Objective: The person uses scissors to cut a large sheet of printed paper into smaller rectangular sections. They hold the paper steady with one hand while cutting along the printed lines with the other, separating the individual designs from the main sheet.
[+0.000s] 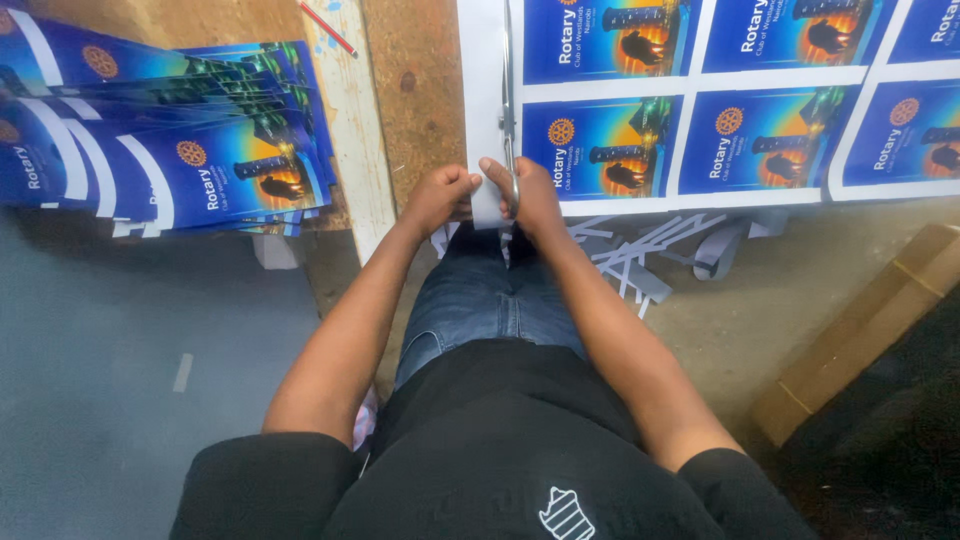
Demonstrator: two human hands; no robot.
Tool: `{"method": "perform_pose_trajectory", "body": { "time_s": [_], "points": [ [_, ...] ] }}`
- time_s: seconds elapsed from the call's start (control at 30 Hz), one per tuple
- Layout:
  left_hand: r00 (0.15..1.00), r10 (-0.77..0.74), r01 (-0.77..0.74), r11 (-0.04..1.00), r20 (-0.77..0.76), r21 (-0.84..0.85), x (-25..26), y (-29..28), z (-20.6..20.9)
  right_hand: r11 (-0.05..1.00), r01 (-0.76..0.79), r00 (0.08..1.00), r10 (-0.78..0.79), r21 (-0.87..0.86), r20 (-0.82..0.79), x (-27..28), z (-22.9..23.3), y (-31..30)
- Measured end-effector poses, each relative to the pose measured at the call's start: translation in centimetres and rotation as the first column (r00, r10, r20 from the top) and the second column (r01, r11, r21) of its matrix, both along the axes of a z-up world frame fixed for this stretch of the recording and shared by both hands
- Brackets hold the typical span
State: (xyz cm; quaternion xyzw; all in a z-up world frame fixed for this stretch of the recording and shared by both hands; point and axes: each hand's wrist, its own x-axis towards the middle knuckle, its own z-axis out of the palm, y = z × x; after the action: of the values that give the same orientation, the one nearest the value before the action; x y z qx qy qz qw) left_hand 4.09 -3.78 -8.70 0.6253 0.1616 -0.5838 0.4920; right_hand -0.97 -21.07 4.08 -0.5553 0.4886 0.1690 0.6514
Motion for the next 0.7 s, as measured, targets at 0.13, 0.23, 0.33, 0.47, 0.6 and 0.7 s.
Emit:
{"method": "perform_pose_trajectory", "body": {
  "time_s": [0.13,0.23,0.33,0.47,0.6,0.7],
  "points": [
    [1.000,0.001,-0.001,1.000,-0.001,0.016,0.0,0.0,-0.2,1.000,0.030,0.999,-0.030,0.003,0.017,0.7,-0.5,-0.4],
    [0.999,-0.020,0.019,0.999,0.027,0.035,0.0,0.6,-3.0,1.000,0.011,1.000,-0.011,-0.013,0.004,0.8,-0.9,-0.4],
    [0.999,-0.023,0.022,0.999,0.026,0.032,0.4,0.5,-1.9,0.999,-0.024,1.000,0.024,-0.034,0.001,0.3,-2.2,-0.6],
    [0.999,0.011,-0.011,1.000,-0.038,0.023,0.7,-0.1,0.8,0.998,-0.040,0.999,0.041,-0.050,0.025,0.7,-3.1,-0.6],
    [1.000,-0.001,0.001,1.000,0.003,0.030,0.1,0.4,-0.9,0.998,-0.019,0.998,0.022,-0.053,0.059,2.5,-3.0,-1.5],
    [1.000,-0.005,0.005,1.000,0.011,0.025,0.7,0.2,0.2,0.998,-0.001,0.996,0.006,-0.058,0.093,3.2,-3.7,-2.0]
  ]
}}
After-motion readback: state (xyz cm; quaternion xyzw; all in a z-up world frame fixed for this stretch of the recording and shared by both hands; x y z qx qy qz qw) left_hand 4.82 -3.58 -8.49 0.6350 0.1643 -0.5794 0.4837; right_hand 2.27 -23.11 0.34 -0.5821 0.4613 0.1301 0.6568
